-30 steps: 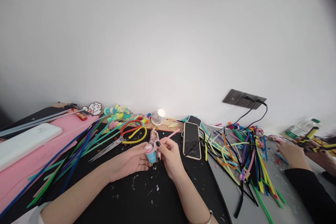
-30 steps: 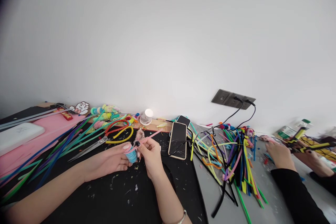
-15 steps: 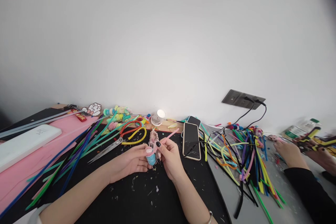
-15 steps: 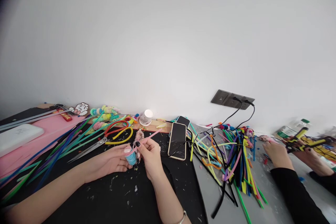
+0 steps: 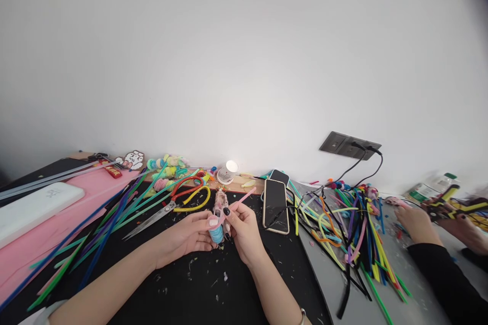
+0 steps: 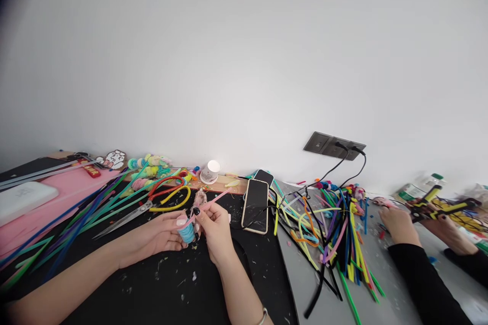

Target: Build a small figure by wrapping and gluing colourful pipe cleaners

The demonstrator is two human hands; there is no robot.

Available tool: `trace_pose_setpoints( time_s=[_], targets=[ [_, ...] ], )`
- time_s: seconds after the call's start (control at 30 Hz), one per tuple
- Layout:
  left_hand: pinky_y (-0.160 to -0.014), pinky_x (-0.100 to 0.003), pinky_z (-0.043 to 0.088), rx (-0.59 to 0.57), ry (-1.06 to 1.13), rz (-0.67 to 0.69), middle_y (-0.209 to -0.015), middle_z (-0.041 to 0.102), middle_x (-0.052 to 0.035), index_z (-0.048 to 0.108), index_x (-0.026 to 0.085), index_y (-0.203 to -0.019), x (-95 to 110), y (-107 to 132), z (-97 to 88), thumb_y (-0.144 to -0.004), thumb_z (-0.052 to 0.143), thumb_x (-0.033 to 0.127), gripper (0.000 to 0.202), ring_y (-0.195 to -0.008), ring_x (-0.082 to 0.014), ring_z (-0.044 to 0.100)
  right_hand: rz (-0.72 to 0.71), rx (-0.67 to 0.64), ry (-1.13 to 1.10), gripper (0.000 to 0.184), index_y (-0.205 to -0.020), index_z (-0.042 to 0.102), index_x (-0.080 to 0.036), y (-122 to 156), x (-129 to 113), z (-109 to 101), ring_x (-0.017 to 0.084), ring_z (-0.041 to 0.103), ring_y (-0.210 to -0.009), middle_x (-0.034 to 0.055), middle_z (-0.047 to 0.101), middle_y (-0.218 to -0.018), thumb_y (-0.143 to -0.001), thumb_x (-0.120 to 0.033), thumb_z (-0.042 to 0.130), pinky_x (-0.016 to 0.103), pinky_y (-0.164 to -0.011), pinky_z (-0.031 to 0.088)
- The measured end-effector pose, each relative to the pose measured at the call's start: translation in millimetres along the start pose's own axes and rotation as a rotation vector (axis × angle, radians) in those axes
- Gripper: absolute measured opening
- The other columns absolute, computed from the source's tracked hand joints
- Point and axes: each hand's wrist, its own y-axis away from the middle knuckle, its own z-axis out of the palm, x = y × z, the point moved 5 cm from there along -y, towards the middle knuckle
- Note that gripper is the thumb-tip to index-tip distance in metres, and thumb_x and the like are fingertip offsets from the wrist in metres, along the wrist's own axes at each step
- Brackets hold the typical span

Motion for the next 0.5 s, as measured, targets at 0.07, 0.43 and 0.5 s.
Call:
trace_pose_setpoints(
  time_s=[0.07, 0.43, 0.5],
  targets=[
    [-0.071, -0.029, 0.045, -0.003, -0.004, -0.002, -0.082, 0.071, -0.0059, 0.063, 0.017, -0.09, 0.9, 0.8, 0.9, -0.074, 0.071, 0.039, 0.028, -0.068, -0.0159, 0.063, 0.0, 0.0, -0.003, 0.025, -0.068, 0.058, -0.017, -0.2, 0.0, 0.1, 0.006, 0.036, -0.043, -0.0057, 0.05, -0.05, -0.073, -0.036, 0.074, 0.019, -0.044, 0.027],
    [-0.07, -0.029, 0.045, -0.01, 0.011, -0.008, -0.079, 0.07, -0.0049, 0.062, 0.018, -0.087, -1.2, -0.7, -0.2, -0.074, 0.072, 0.038, 0.026, -0.068, -0.0165, 0.063, 0.021, 0.013, -0.015, 0.028, -0.068, 0.057, -0.017, -0.4, 0.4, -0.1, 0.006, 0.036, -0.042, -0.006, 0.051, -0.05, -0.069, -0.038, 0.076, 0.019, -0.043, 0.029],
    [-0.071, -0.029, 0.046, -0.013, 0.019, -0.018, -0.081, 0.071, -0.005, 0.062, 0.019, -0.089, -2.9, -1.9, -1.8, -0.074, 0.072, 0.039, 0.027, -0.069, -0.0167, 0.063, 0.019, 0.009, -0.015, 0.028, -0.068, 0.057, -0.017, -0.5, 0.0, 0.0, 0.006, 0.036, -0.042, -0.0059, 0.051, -0.05, -0.07, -0.038, 0.075, 0.019, -0.043, 0.028]
  ],
)
